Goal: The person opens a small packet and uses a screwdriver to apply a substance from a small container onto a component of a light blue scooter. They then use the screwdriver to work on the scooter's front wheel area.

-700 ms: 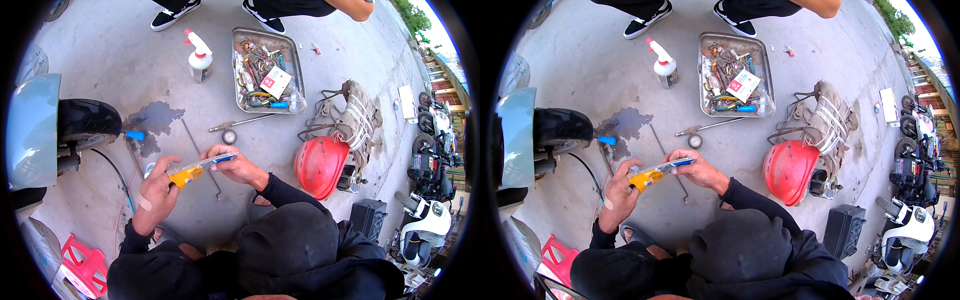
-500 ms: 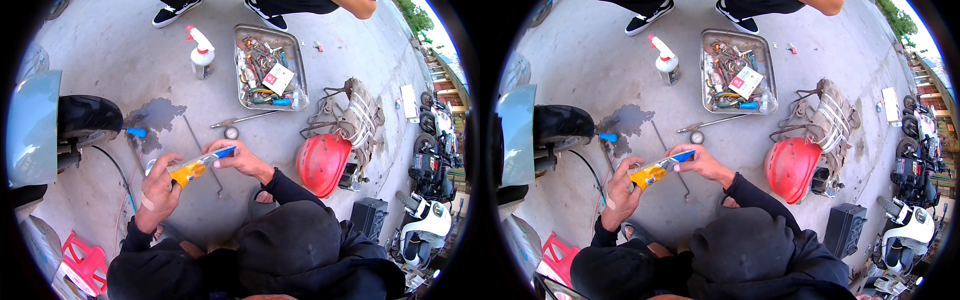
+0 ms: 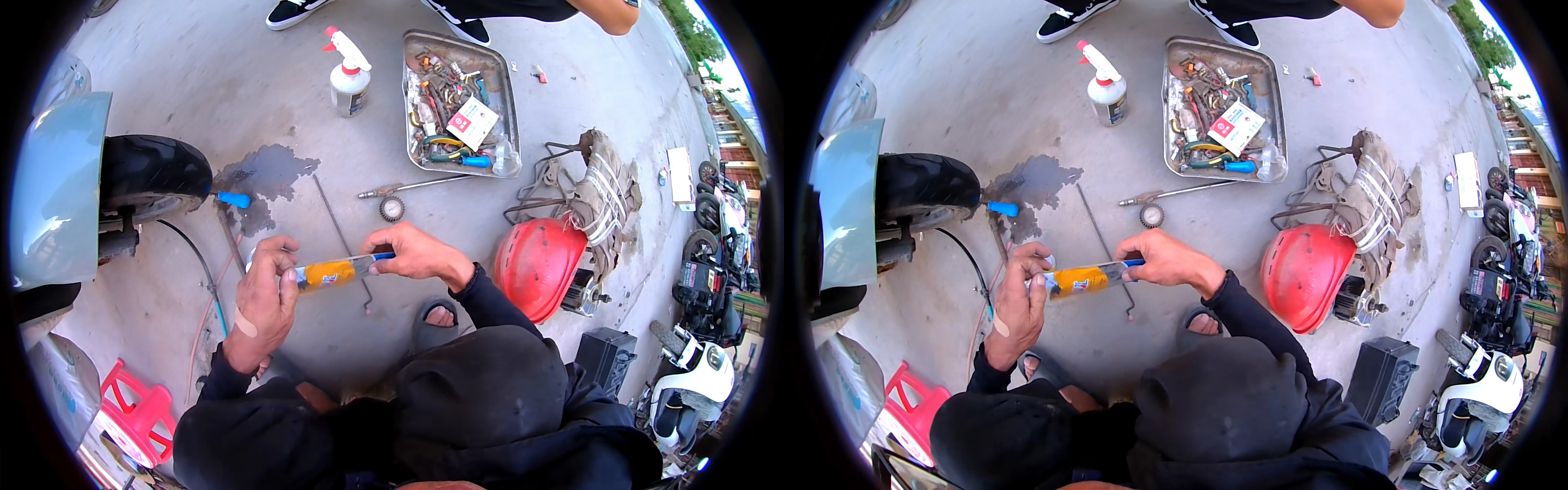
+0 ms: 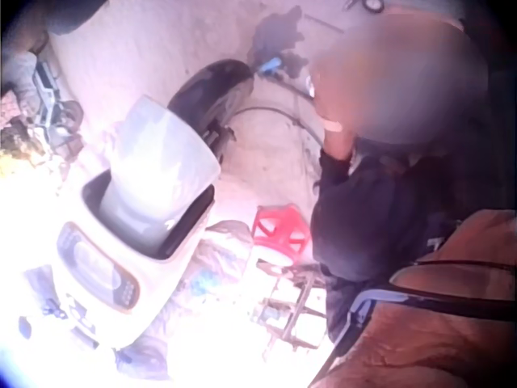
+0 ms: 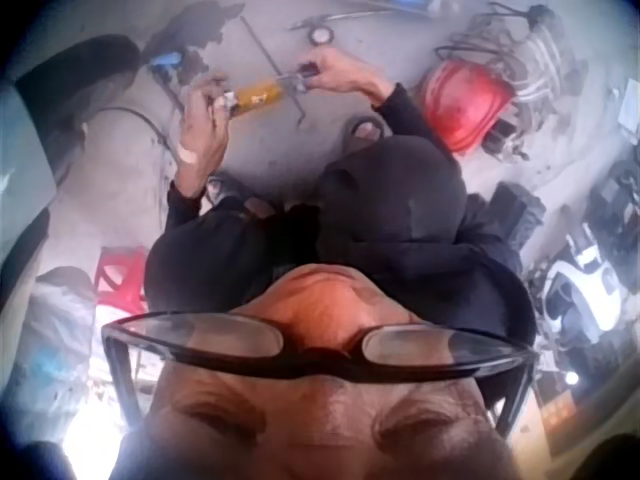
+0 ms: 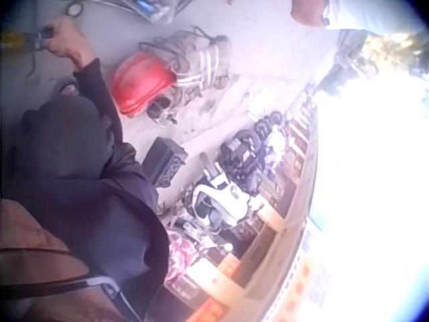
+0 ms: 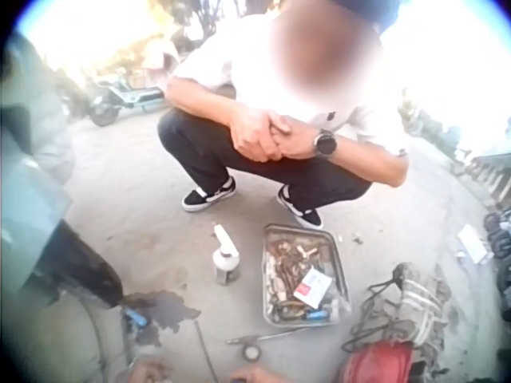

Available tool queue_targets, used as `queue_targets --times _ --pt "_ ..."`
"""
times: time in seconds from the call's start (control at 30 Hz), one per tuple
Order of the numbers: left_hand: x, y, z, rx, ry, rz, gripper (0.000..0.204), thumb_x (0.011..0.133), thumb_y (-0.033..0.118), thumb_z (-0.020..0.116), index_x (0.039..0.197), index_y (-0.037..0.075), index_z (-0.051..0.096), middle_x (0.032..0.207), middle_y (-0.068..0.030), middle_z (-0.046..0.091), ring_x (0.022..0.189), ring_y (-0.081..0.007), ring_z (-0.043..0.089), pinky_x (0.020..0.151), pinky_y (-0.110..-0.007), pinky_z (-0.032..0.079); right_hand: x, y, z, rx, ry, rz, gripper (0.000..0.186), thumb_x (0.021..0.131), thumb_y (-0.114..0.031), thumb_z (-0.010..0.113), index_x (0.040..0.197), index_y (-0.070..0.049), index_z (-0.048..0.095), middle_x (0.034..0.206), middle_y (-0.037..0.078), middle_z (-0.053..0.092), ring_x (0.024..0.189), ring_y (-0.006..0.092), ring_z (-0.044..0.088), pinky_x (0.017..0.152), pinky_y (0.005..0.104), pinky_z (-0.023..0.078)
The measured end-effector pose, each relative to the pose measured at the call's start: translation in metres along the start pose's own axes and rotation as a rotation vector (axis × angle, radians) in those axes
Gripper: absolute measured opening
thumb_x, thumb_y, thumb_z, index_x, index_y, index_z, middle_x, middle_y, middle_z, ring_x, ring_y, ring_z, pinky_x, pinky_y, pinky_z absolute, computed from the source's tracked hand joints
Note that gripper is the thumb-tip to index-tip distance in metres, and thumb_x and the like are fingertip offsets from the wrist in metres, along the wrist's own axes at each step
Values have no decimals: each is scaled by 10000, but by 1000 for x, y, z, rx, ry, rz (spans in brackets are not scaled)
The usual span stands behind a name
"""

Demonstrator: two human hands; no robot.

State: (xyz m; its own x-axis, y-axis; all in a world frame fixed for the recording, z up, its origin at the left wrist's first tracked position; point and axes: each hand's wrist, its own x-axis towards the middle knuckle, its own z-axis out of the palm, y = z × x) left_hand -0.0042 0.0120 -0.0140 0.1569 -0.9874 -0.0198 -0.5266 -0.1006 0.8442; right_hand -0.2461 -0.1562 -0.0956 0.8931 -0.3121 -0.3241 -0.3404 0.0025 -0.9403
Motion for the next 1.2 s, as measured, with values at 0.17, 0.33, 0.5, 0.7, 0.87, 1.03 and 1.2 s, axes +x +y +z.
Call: queue_targets --times 0.17,0.33,0.5,0.7,0.87,1.03,1.2 --pt "3 -5 -2 223 -111 -5 79 1031 0 574 1107 -6 552 1113 -111 654 936 -199 648 908 -348 522 10 -26 34 67 -34 -87 257 966 -191 722 1157 -25 680 918 150 726 827 230 678 750 391 534" --pt "7 -13 0 -465 38 -283 258 1008 54 696 1251 4 626 1065 -34 677 999 -105 638 912 -288 528 10 -17 41 39 136 -46 289 997 -250 712 1154 -11 676 774 70 618 703 133 536 643 337 465" --pt "3 -27 6 -494 35 -296 255 1006 102 716 1233 1 660 1017 -36 699 926 -92 630 865 -272 525 9 -18 51 188 203 28 309 1009 -271 723 1171 -12 676 800 23 624 726 81 528 653 293 469" --pt "10 -28 5 -452 32 -365 159 1022 96 698 1142 4 653 969 3 685 881 -48 613 810 -247 508 15 -26 59 180 186 29 308 1029 -274 707 1195 -16 674 888 45 682 815 86 579 722 300 505" --pt "6 -35 12 -481 89 -332 151 1012 103 683 1093 -11 626 932 -20 659 846 -70 599 771 -259 508 24 -40 65 213 257 -53 271 1062 -238 665 1200 -5 680 947 60 708 888 88 596 791 292 516" --pt "7 -37 24 -608 176 -254 153 1039 135 664 1087 13 586 928 -8 641 825 -65 571 754 -261 493 25 -40 68 291 300 -25 277 1067 -227 661 1189 20 680 968 58 715 926 93 622 832 284 524" --pt "6 -31 32 -423 198 -246 147 1077 160 625 1114 28 573 919 -63 640 852 -115 606 765 -303 502 26 -45 75 348 312 -33 275 1069 -236 659 1159 23 679 998 59 716 934 96 632 839 284 532"
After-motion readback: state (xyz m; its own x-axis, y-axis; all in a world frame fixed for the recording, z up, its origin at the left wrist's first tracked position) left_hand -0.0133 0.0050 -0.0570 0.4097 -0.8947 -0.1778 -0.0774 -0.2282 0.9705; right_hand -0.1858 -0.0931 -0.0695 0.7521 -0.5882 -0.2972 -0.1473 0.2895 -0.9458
